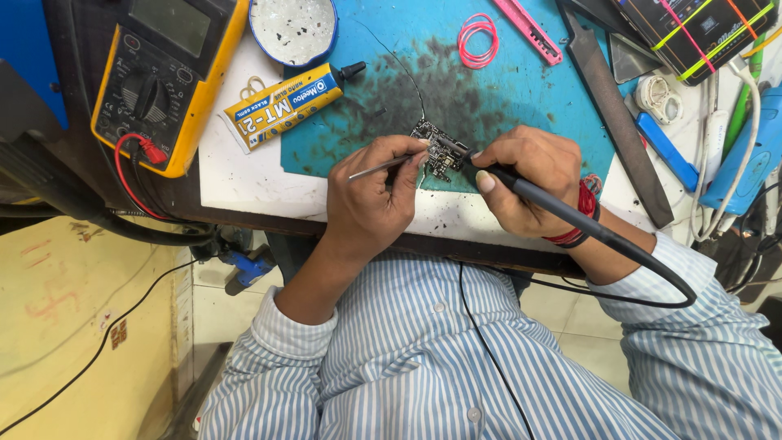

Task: The person uses a soldering iron and tweezers to apply solder to multiple points on a small circuit board. They repeatedly heat and reflow solder joints while holding the board steady with the tweezers.

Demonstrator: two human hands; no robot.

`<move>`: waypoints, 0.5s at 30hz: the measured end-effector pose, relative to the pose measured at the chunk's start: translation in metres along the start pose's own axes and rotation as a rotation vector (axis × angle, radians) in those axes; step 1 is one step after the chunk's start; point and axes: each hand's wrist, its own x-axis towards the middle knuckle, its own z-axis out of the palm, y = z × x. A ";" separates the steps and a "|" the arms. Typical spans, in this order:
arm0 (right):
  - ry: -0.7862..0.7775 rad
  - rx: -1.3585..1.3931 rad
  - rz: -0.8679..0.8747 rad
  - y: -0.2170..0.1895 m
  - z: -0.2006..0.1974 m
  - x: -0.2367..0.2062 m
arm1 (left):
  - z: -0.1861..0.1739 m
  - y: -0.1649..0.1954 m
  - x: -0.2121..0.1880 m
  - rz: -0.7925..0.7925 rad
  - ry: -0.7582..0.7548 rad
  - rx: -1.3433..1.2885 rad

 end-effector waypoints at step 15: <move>0.000 0.009 0.001 -0.001 0.000 0.000 | 0.000 -0.001 -0.001 -0.003 -0.003 -0.005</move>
